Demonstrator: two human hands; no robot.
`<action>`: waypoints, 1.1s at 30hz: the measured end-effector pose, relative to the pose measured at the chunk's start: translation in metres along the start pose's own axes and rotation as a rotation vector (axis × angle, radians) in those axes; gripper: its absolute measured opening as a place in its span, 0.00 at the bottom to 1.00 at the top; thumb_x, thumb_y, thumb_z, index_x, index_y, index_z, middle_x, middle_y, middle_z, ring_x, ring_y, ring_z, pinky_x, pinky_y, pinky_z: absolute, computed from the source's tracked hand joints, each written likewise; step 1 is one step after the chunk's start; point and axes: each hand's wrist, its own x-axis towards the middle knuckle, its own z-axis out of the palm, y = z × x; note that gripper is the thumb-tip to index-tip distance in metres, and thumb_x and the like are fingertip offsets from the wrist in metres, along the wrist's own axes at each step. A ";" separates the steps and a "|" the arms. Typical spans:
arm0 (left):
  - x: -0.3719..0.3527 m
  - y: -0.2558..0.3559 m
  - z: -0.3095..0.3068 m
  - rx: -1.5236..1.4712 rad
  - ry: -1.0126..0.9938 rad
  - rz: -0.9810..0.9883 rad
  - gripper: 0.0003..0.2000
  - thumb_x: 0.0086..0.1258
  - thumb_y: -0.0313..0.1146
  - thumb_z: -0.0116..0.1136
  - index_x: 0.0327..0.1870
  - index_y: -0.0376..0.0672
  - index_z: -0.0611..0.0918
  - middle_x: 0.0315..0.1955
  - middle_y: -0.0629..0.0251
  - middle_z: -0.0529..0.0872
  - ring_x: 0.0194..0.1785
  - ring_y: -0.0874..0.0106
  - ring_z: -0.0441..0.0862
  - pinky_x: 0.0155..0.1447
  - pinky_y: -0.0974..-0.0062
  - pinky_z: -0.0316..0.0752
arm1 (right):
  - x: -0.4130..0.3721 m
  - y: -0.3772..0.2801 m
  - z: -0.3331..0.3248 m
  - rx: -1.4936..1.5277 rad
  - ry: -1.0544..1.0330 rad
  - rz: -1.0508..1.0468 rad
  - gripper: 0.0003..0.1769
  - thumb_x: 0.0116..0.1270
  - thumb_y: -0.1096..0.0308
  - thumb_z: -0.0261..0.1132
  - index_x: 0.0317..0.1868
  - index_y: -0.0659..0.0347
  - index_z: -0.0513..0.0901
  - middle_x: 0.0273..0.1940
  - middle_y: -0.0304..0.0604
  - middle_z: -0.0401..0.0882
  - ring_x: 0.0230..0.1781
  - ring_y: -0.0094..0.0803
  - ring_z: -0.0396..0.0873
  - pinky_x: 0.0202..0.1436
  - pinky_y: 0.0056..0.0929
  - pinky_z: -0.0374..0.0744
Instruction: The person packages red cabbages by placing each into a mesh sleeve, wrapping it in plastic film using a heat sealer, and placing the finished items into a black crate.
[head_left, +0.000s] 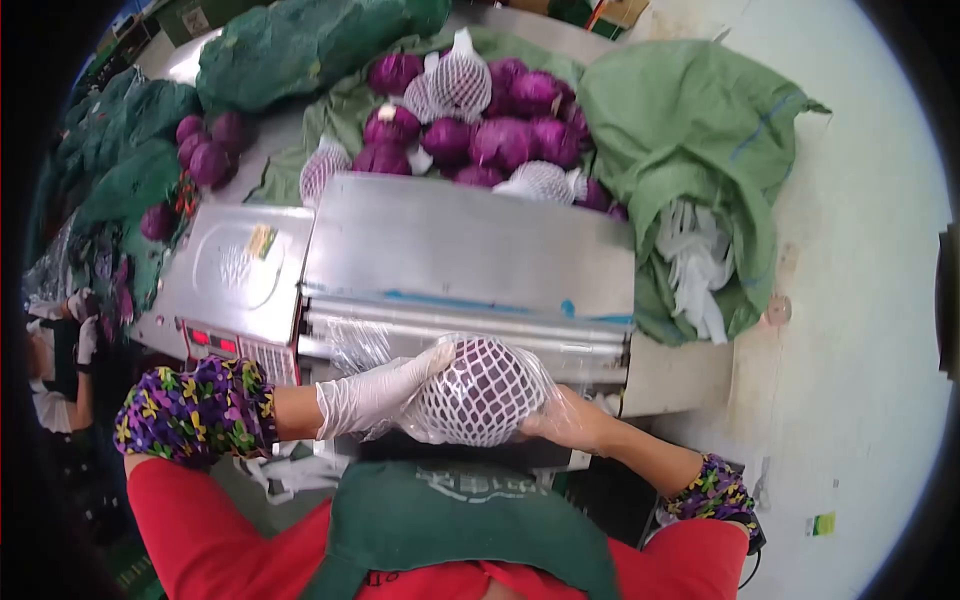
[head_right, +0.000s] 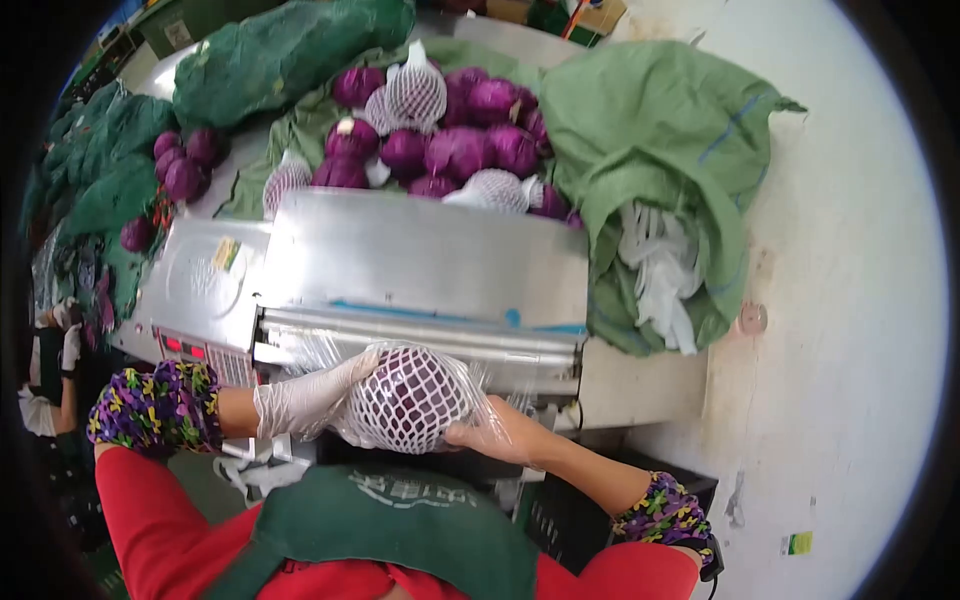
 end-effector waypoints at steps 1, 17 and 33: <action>-0.004 -0.013 0.009 -0.037 -0.011 -0.048 0.33 0.76 0.60 0.32 0.75 0.51 0.52 0.69 0.58 0.64 0.68 0.64 0.68 0.66 0.60 0.71 | -0.009 0.010 0.012 0.021 -0.012 0.021 0.33 0.65 0.54 0.65 0.62 0.68 0.68 0.52 0.49 0.79 0.51 0.35 0.78 0.57 0.34 0.77; -0.056 -0.165 -0.002 1.393 0.820 0.870 0.08 0.71 0.35 0.57 0.42 0.40 0.81 0.33 0.70 0.82 0.38 0.80 0.76 0.39 0.78 0.69 | -0.059 0.155 0.086 0.278 0.376 -0.228 0.23 0.74 0.59 0.54 0.59 0.70 0.68 0.53 0.54 0.77 0.57 0.34 0.77 0.56 0.33 0.78; 0.096 -0.278 0.010 0.375 0.329 0.267 0.12 0.72 0.37 0.52 0.46 0.40 0.82 0.40 0.65 0.85 0.43 0.74 0.78 0.49 0.75 0.75 | 0.010 0.258 0.106 0.056 0.448 -0.197 0.16 0.61 0.69 0.61 0.47 0.69 0.81 0.43 0.49 0.84 0.39 0.32 0.79 0.46 0.32 0.77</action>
